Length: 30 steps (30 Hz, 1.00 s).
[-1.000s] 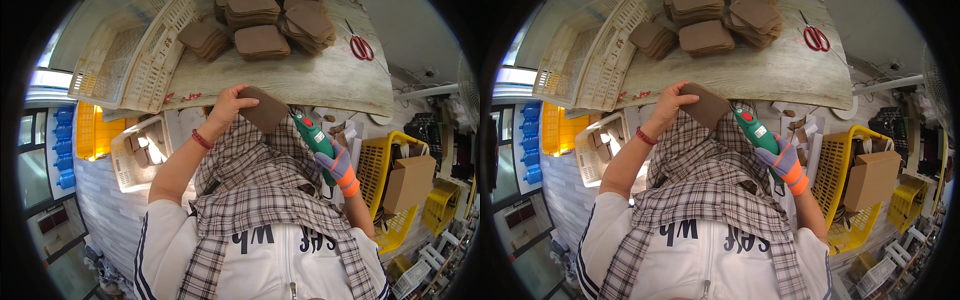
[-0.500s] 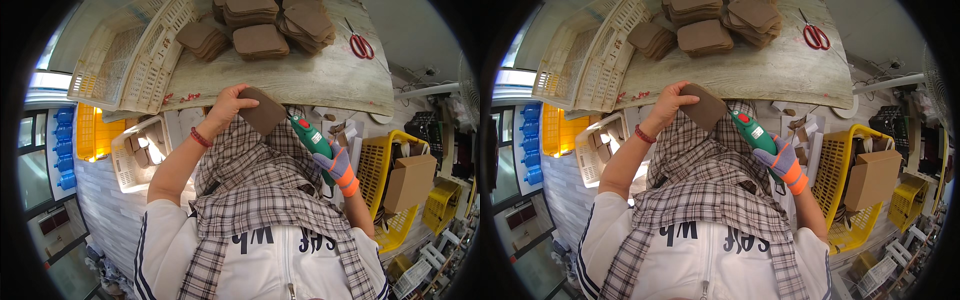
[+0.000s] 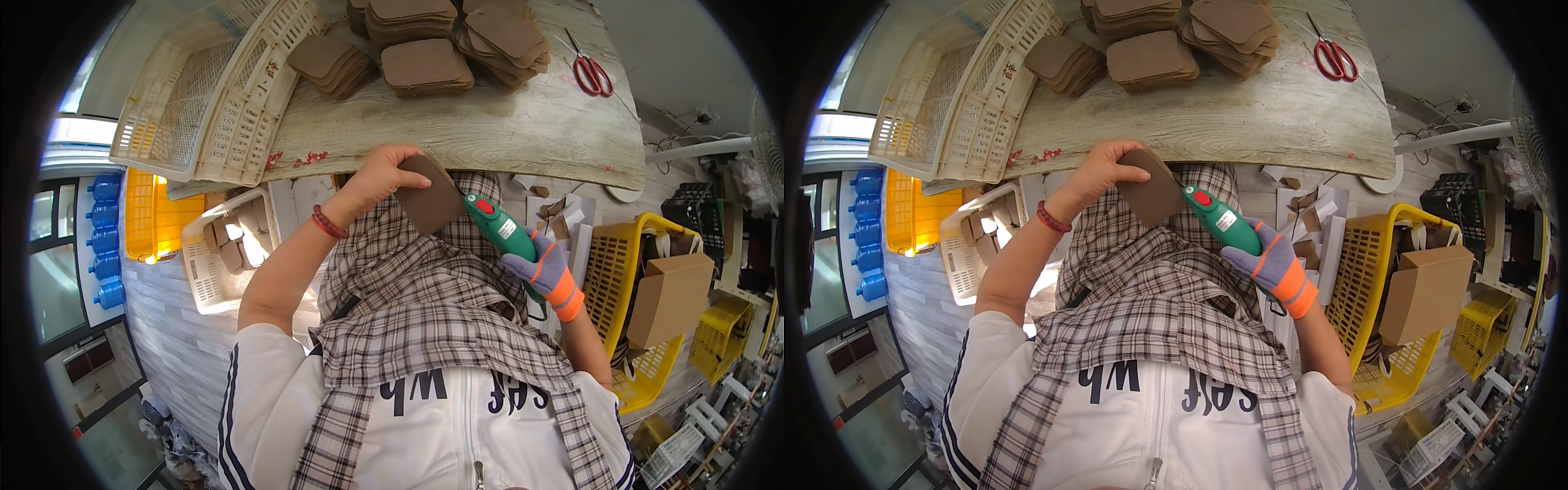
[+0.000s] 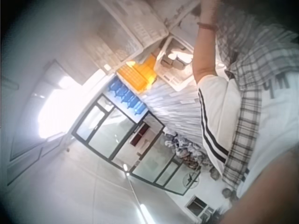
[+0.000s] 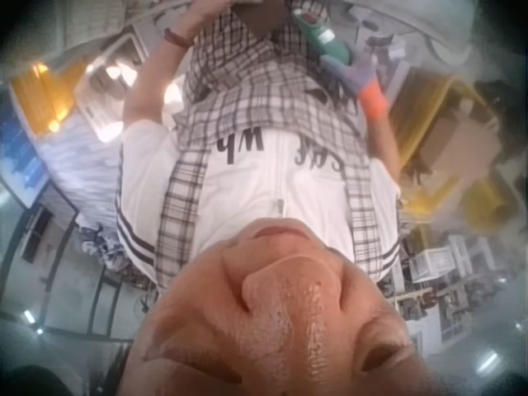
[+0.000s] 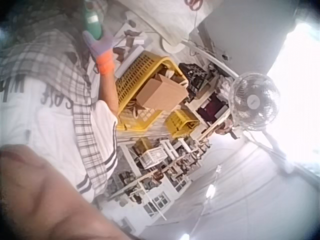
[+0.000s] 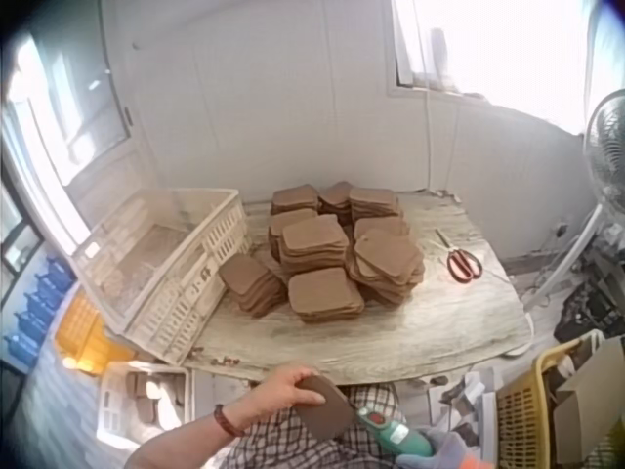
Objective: The person uses a handheld rotary tool to trim the edges of stacked brown cardboard pieces. They pick up each piece, run the tool along the perimeter, and place the trimmed piece back on the table.
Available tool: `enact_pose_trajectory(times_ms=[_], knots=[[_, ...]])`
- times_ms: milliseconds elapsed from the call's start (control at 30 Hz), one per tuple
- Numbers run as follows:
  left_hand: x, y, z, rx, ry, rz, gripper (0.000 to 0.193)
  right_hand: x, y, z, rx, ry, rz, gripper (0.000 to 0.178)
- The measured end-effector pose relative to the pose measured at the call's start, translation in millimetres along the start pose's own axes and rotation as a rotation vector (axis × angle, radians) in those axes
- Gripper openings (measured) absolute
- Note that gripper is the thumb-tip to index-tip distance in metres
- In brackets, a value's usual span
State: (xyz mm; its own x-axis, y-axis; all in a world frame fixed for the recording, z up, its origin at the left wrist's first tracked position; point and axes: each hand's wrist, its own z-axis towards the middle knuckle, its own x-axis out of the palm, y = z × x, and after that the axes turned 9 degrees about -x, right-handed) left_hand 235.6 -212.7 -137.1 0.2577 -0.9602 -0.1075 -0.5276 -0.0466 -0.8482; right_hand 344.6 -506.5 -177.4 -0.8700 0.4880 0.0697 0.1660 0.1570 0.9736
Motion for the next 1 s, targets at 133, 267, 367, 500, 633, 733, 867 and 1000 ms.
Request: enact_pose_trajectory(times_ms=[133,267,367,500,633,733,867,1000], knots=[[7,-3,0,-0.031,0.027,0.061,0.017,3,2,3,-0.049,0.005,-0.063,0.052],[10,-8,-3,-0.038,0.113,0.133,0.018,5,2,7,-0.045,0.015,-0.056,0.052],[10,-9,-1,-0.063,0.172,0.215,0.021,6,9,9,-0.013,0.025,-0.098,0.052],[17,-10,2,-0.042,0.232,0.271,0.029,8,12,16,-0.002,0.044,-0.068,0.052],[15,0,2,0.02,0.156,0.167,0.033,10,2,27,-0.116,-0.034,0.006,0.05],[-1,13,-9,-0.012,-0.132,-0.337,0.026,5,-6,26,-0.025,-0.148,0.144,0.046],[-6,34,-19,0.093,-0.241,-0.575,0.022,12,-15,22,-0.08,-0.162,0.041,0.044],[9,35,-21,0.118,-0.277,-0.654,0.024,24,-5,24,-0.098,-0.172,0.038,0.046]])
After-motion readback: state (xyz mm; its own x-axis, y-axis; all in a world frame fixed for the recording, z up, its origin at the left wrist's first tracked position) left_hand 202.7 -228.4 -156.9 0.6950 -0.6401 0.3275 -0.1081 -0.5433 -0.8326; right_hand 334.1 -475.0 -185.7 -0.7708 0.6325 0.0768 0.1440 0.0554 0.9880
